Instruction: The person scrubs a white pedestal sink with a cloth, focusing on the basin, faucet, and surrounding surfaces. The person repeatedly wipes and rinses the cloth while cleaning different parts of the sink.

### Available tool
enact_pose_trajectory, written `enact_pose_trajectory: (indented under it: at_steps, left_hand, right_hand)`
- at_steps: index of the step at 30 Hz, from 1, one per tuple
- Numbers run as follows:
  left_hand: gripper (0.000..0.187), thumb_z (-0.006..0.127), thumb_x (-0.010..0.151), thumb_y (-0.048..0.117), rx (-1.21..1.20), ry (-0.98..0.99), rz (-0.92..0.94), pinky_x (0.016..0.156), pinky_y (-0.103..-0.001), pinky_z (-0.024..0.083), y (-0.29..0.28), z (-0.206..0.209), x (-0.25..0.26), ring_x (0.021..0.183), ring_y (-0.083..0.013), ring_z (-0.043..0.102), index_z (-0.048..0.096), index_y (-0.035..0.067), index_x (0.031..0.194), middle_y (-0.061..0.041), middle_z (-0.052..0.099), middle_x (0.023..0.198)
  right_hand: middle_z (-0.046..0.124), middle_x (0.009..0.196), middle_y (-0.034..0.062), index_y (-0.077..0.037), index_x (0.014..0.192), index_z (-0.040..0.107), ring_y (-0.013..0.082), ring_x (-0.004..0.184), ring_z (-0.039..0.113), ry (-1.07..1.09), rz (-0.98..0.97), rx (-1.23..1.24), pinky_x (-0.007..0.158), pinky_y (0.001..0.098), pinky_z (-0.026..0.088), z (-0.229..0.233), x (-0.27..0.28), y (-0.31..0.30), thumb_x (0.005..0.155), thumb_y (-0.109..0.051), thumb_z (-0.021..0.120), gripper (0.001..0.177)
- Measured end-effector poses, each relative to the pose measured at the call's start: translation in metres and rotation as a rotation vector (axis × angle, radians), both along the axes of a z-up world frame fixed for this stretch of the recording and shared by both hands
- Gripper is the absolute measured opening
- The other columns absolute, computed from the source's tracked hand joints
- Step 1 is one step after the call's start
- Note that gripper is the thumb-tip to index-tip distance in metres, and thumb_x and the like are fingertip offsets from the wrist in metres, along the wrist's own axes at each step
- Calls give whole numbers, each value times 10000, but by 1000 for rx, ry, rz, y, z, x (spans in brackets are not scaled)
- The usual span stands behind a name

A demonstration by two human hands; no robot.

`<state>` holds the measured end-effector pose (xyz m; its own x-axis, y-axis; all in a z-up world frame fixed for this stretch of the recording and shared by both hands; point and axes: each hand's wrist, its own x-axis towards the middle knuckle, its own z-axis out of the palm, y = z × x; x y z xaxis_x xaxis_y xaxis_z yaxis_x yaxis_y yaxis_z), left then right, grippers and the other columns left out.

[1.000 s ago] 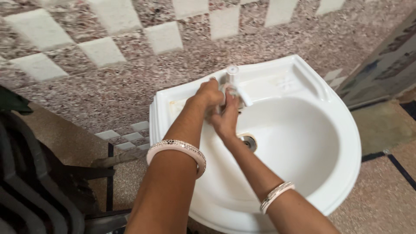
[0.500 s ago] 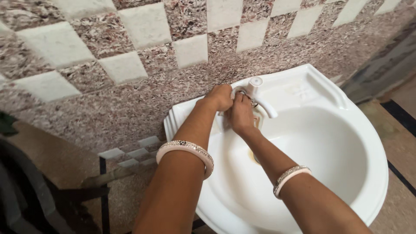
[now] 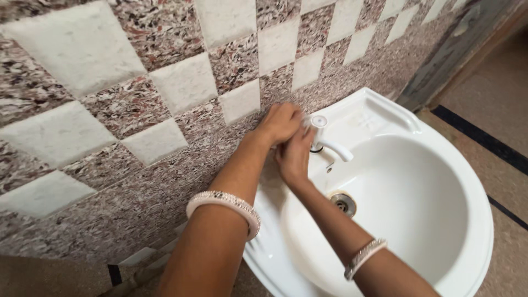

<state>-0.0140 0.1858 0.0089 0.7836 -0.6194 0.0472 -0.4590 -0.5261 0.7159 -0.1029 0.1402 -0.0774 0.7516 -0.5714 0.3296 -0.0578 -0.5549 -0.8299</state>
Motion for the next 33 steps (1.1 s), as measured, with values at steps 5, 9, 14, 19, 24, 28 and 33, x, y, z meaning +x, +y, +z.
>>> enact_pose_trajectory:
  at_steps: [5, 9, 14, 19, 24, 28, 33]
  left_hand:
    - [547, 521, 946, 559, -40, 142, -107, 1064, -470, 474, -22, -2, 5, 1192, -379, 653, 734, 116, 1185, -216, 705, 1235]
    - [708, 485, 974, 660, 50, 187, -164, 1090, -475, 460, -23, -14, 12, 1249, -401, 613, 661, 32, 1250, -254, 646, 1303]
    - [666, 470, 981, 608, 113, 227, -169, 1089, -475, 472, -18, -22, 24, 1229, -375, 652, 715, 43, 1234, -232, 698, 1276]
    - [381, 632, 893, 275, 184, 233, -138, 1022, -429, 552, 0, -29, 22, 1167, -304, 733, 737, 56, 1186, -182, 719, 1272]
    - [386, 726, 881, 279, 465, 133, -76, 1031, -402, 569, 29, -18, 9, 1169, -317, 732, 745, 30, 1176, -218, 718, 1260]
    - [426, 734, 904, 344, 463, 54, 58, 1022, -464, 527, 61, -16, -16, 1182, -391, 658, 718, 36, 1198, -266, 669, 1241]
    - [364, 640, 921, 307, 155, 31, 73, 966, -475, 552, 62, -20, -13, 1078, -382, 726, 756, 42, 1141, -244, 748, 1139]
  right_hand:
    - [567, 1173, 298, 21, 1253, 545, 435, 1081, 558, -193, 147, -385, 957, 500, 458, -19, 45, -31, 782, -184, 764, 558]
    - [609, 1148, 213, -26, 1218, 560, 376, 1089, 598, -33, 275, -186, 967, 483, 470, -43, 64, -42, 863, -193, 724, 425]
    - [666, 1186, 183, -46, 1233, 583, 349, 1116, 647, -89, 183, 90, 946, 443, 524, -61, 50, -35, 907, -183, 609, 354]
    - [670, 1179, 258, -9, 1131, 642, 421, 1148, 632, 406, 216, -325, 989, 490, 506, -80, 39, -18, 824, -98, 638, 319]
    - [575, 1262, 367, 66, 1265, 568, 493, 1113, 585, 213, 327, -319, 947, 546, 482, -117, 20, 25, 922, -51, 591, 363]
    - [676, 1205, 290, 37, 1184, 643, 408, 1134, 660, 286, 536, -266, 1002, 484, 523, -109, 9, 29, 909, -133, 644, 323]
    - [504, 1201, 283, 10, 1376, 474, 434, 1027, 577, 69, 389, -139, 916, 473, 526, -69, 12, -17, 637, 9, 695, 771]
